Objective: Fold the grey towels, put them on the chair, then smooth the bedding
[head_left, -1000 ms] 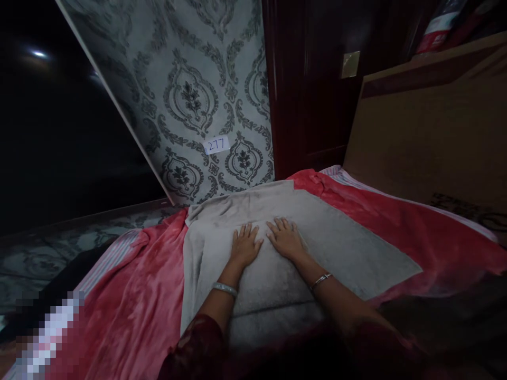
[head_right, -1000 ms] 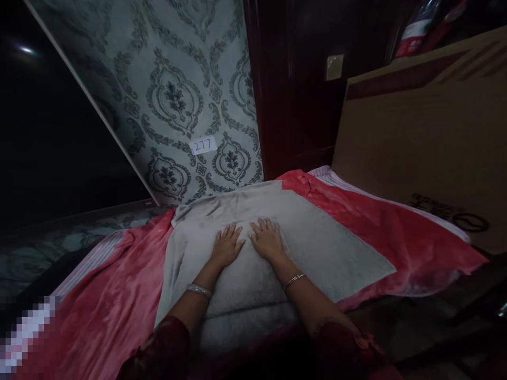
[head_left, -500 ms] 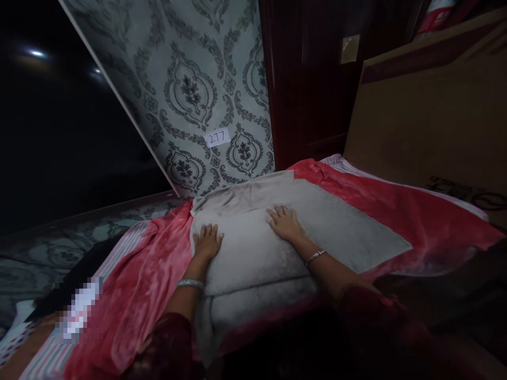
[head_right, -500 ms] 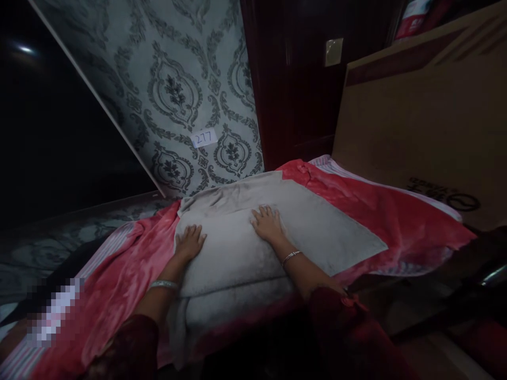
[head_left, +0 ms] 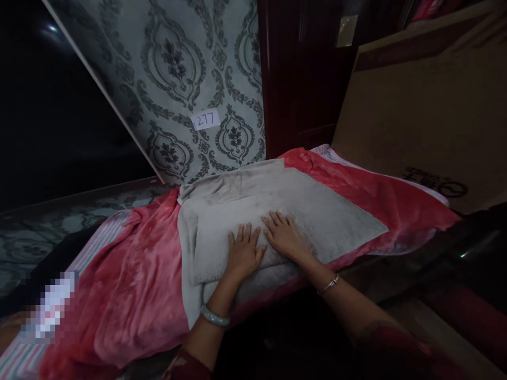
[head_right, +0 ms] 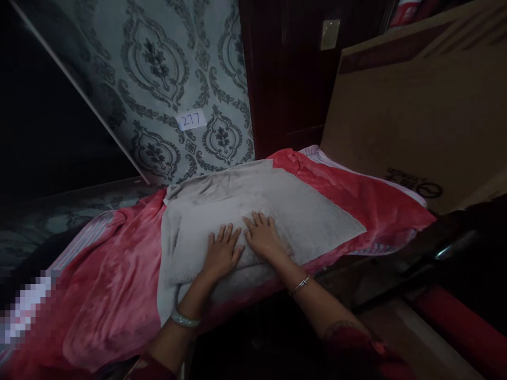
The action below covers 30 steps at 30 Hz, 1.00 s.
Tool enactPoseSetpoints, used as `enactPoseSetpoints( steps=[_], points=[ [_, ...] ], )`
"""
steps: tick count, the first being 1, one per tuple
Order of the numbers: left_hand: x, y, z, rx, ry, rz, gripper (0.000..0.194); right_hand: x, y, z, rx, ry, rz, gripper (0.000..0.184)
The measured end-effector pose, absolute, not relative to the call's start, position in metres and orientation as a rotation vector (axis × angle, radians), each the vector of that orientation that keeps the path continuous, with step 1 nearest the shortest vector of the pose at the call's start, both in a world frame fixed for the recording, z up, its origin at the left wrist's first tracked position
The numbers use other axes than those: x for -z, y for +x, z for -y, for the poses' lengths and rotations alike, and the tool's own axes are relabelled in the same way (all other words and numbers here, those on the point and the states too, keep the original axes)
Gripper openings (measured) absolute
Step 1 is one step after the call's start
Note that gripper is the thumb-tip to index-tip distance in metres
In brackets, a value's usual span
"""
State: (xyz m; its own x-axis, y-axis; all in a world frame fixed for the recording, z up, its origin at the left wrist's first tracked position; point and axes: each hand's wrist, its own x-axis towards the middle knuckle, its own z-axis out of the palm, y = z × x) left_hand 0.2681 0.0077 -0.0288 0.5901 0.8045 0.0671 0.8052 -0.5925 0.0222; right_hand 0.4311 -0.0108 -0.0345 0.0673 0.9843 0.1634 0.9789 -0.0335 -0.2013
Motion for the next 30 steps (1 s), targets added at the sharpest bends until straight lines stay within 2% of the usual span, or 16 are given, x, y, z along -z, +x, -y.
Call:
enactPoseSetpoints(
  steps=[7, 12, 18, 23, 30],
  points=[
    [0.022, 0.234, -0.010, 0.069, -2.647, 1.560, 0.066, 0.033, 0.433, 0.007, -0.026, -2.088, 2.003, 0.054],
    [0.021, 0.199, -0.008, 0.038, -2.446, 1.736, 0.063, 0.032, 0.434, 0.005, -0.096, -2.100, 2.040, 0.055],
    [0.020, 0.196, -0.007, 0.052, -2.398, 1.732, 0.062, 0.034, 0.437, 0.003, -0.148, -2.047, 2.043, 0.057],
    [0.018, 0.197, -0.006, 0.069, -2.405, 1.743, 0.062, 0.033, 0.457, -0.014, -0.370, -1.897, 2.007, 0.057],
    [0.019, 0.197, -0.006, 0.035, -2.383, 1.738, 0.061, 0.014, 0.482, -0.082, -0.114, -1.888, 1.712, 0.065]
  ],
)
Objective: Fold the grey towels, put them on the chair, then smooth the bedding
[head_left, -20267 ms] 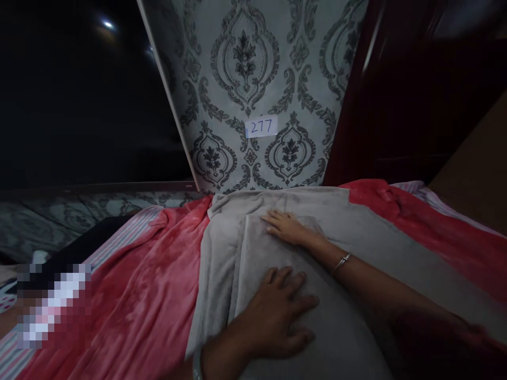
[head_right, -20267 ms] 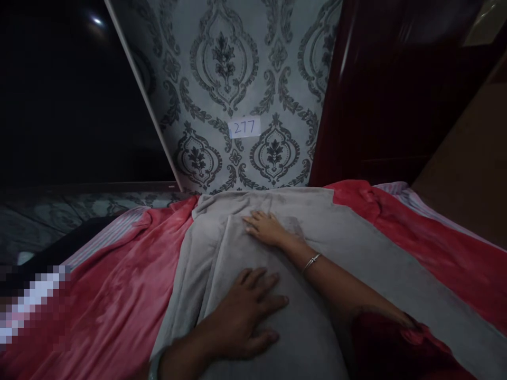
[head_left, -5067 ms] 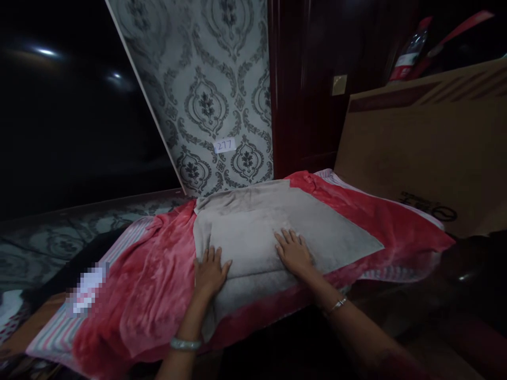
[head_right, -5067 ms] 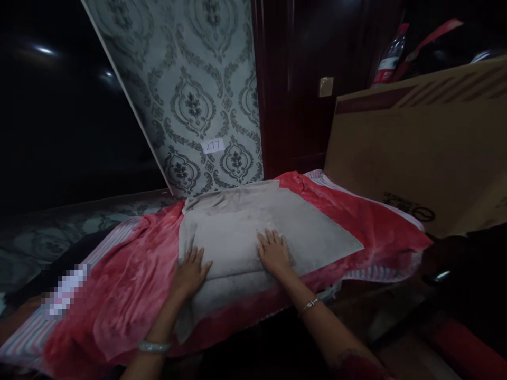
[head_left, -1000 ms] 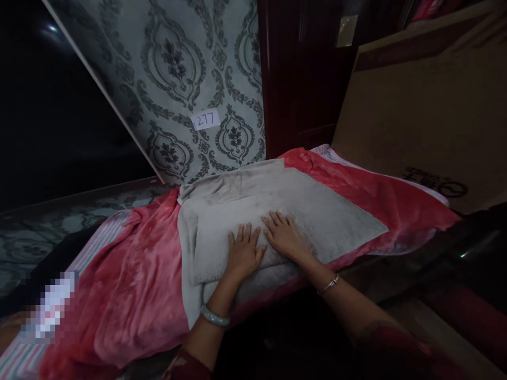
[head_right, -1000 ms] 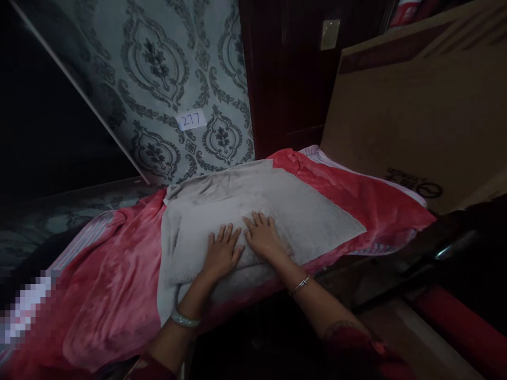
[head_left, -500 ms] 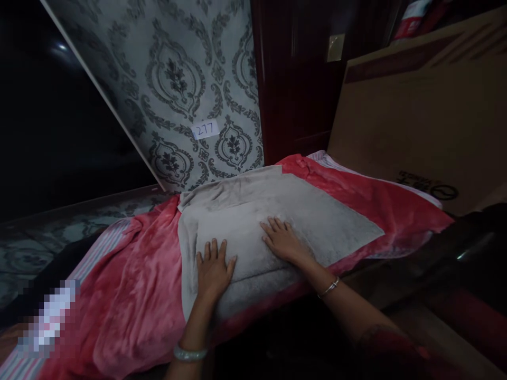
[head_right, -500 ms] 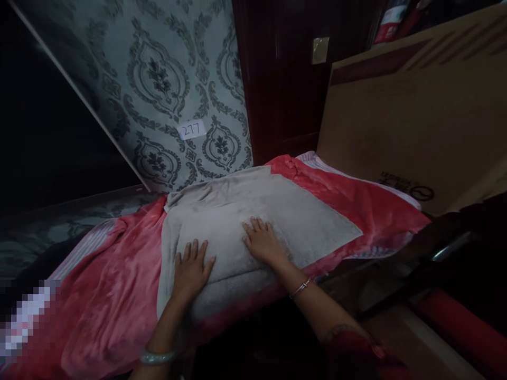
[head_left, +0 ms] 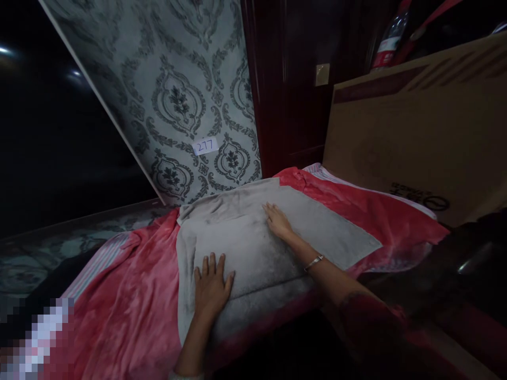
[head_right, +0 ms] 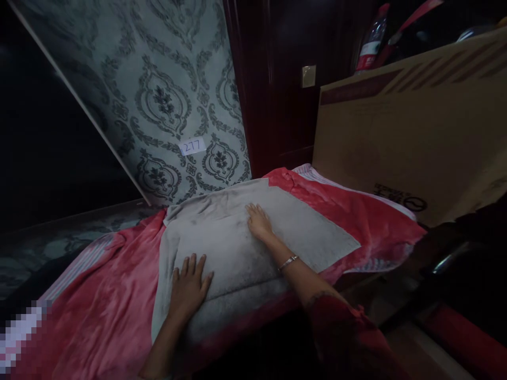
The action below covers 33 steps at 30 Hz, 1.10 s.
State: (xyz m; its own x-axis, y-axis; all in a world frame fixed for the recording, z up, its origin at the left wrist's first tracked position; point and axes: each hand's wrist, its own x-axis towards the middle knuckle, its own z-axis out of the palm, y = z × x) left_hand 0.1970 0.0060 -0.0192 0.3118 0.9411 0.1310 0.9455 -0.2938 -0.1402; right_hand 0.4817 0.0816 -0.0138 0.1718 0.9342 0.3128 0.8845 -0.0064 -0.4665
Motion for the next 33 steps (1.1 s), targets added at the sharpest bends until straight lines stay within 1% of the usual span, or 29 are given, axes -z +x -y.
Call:
enactPoseSetpoints(
  steps=[2, 6, 10, 12, 14, 17, 19, 22, 28, 33],
  points=[
    [0.020, 0.196, -0.006, 0.014, -2.389, 1.747, 0.061, 0.022, 0.481, -0.094, -0.130, -1.832, 1.670, 0.068],
    [0.018, 0.194, -0.008, -0.017, -2.409, 1.766, 0.061, 0.048, 0.480, -0.102, -0.186, -1.743, 1.645, 0.065],
    [0.004, 0.211, -0.018, -0.015, -2.426, 1.815, 0.060, 0.061, 0.486, -0.107, -0.201, -1.706, 1.498, 0.068],
    [-0.005, 0.235, -0.029, 0.038, -2.514, 1.733, 0.056, 0.062, 0.489, -0.110, -0.259, -1.645, 1.386, 0.063],
    [-0.013, 0.268, -0.045, 0.071, -2.689, 1.554, 0.055, 0.062, 0.491, -0.111, -0.339, -1.542, 1.282, 0.059],
    [-0.020, 0.320, -0.074, 0.051, -2.895, 1.318, 0.057, 0.061, 0.491, -0.109, -0.419, -1.398, 1.171, 0.065],
    [-0.018, 0.348, -0.091, 0.055, -2.917, 1.290, 0.058, 0.061, 0.491, -0.107, -0.432, -1.357, 1.135, 0.069],
    [-0.007, 0.370, -0.107, 0.078, -2.896, 1.274, 0.056, 0.061, 0.490, -0.104, -0.423, -1.381, 1.165, 0.067],
    [0.019, 0.371, -0.111, 0.162, -2.839, 1.260, 0.059, 0.063, 0.488, -0.105, -0.389, -1.444, 1.289, 0.066],
    [0.015, 0.340, -0.126, 0.146, -2.735, 1.454, 0.063, 0.065, 0.485, -0.104, -0.316, -1.523, 1.362, 0.069]
  ],
)
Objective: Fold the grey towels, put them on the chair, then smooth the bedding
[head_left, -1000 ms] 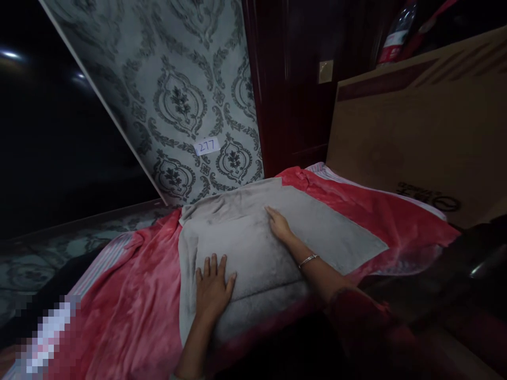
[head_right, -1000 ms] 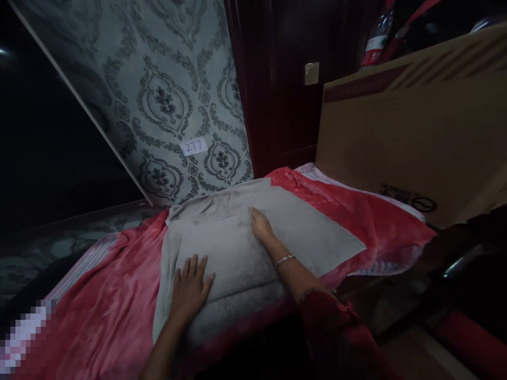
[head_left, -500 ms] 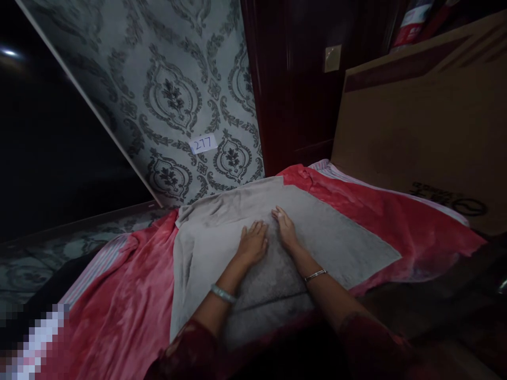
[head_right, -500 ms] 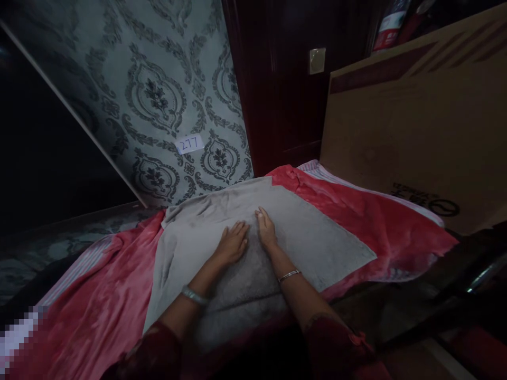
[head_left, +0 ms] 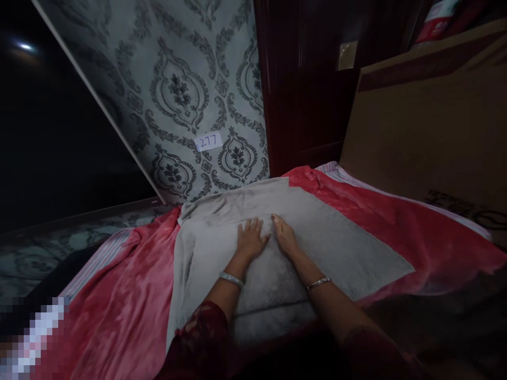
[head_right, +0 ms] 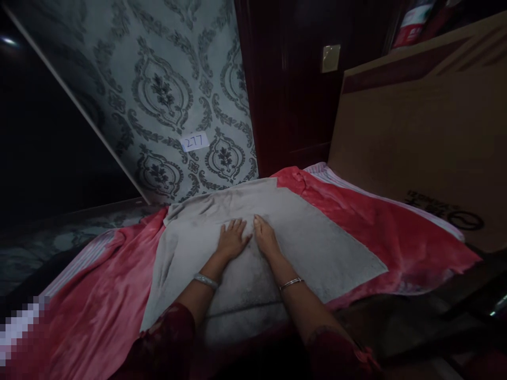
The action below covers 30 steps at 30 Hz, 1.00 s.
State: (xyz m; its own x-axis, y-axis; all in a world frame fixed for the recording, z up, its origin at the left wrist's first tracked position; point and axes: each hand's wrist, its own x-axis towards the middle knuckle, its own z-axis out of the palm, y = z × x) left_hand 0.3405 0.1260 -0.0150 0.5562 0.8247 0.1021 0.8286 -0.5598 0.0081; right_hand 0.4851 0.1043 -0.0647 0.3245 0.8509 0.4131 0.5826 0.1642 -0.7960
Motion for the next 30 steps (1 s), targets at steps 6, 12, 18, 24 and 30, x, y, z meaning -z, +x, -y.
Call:
enactPoseSetpoints(
  steps=[6, 12, 18, 24, 30],
  points=[
    [0.001, 0.240, -0.134, 0.153, -2.529, 1.741, 0.059, 0.063, 0.485, -0.103, -0.288, -1.573, 1.373, 0.071],
    [-0.011, 0.182, -0.115, 0.165, -2.337, 1.985, 0.057, 0.057, 0.483, -0.099, -0.318, -1.609, 1.351, 0.068],
    [-0.023, 0.244, -0.061, 0.135, -2.615, 1.762, 0.056, 0.037, 0.490, -0.101, -0.443, -1.576, 1.231, 0.067],
    [-0.004, 0.332, -0.001, 0.234, -2.882, 1.318, 0.060, 0.043, 0.491, -0.081, -0.610, -1.371, 1.023, 0.072],
    [0.037, 0.347, 0.007, 0.214, -2.801, 1.209, 0.060, 0.082, 0.468, -0.058, -0.648, -1.063, 0.804, 0.069]
  ],
)
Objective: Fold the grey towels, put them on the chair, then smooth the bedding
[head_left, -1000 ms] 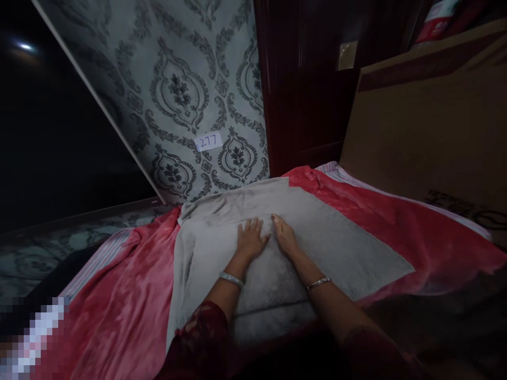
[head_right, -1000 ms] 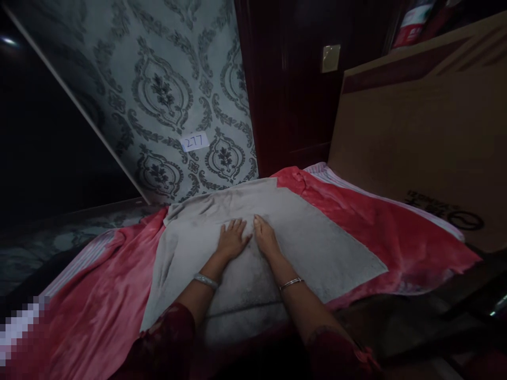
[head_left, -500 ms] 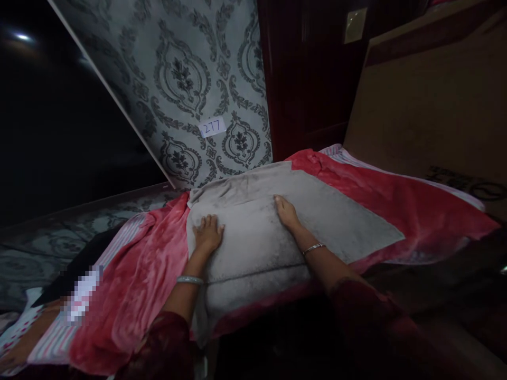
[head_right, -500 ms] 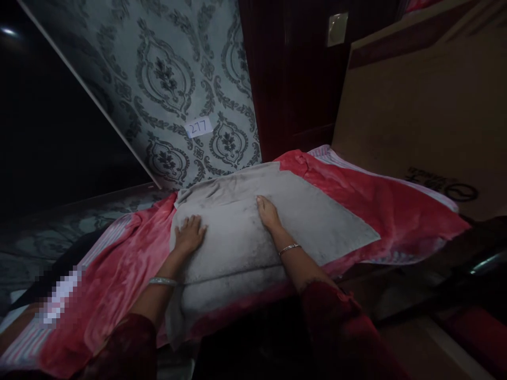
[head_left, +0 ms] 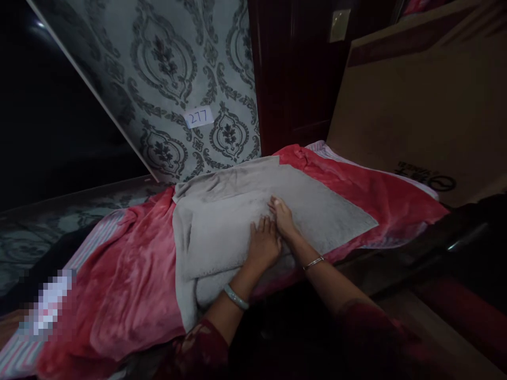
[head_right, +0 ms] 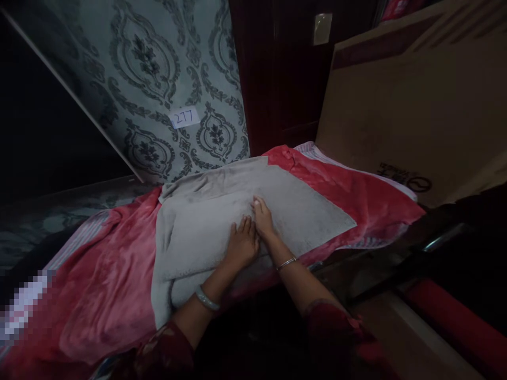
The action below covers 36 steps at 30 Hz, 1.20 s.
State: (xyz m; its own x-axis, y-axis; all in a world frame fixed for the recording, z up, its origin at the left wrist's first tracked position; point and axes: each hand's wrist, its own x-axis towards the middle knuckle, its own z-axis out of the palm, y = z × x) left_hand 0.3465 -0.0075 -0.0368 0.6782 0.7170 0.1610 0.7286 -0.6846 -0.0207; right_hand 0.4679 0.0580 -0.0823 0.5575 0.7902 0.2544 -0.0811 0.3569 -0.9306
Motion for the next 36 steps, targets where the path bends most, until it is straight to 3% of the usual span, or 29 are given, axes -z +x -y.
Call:
enactPoseSetpoints(
  steps=[6, 13, 17, 21, 28, 36],
  points=[
    [0.031, 0.294, 0.002, 0.143, -2.679, 1.417, 0.065, 0.084, 0.470, -0.061, -0.646, -1.055, 0.812, 0.069],
    [0.026, 0.175, 0.001, 0.107, -2.357, 1.780, 0.057, 0.089, 0.470, -0.062, -0.630, -1.074, 0.850, 0.070],
    [0.023, 0.144, 0.004, 0.156, -2.248, 1.852, 0.053, 0.090, 0.469, -0.063, -0.616, -1.078, 0.850, 0.069],
    [0.011, 0.168, -0.007, 0.228, -2.322, 1.779, 0.052, 0.079, 0.472, -0.067, -0.575, -1.160, 0.890, 0.068],
    [-0.015, 0.274, -0.068, 0.152, -2.746, 1.552, 0.058, 0.039, 0.465, -0.081, -0.103, -1.694, 1.573, 0.052],
    [0.020, 0.294, -0.103, 0.165, -2.740, 1.575, 0.061, 0.048, 0.451, -0.070, 0.019, -2.086, 1.903, 0.055]
  ],
)
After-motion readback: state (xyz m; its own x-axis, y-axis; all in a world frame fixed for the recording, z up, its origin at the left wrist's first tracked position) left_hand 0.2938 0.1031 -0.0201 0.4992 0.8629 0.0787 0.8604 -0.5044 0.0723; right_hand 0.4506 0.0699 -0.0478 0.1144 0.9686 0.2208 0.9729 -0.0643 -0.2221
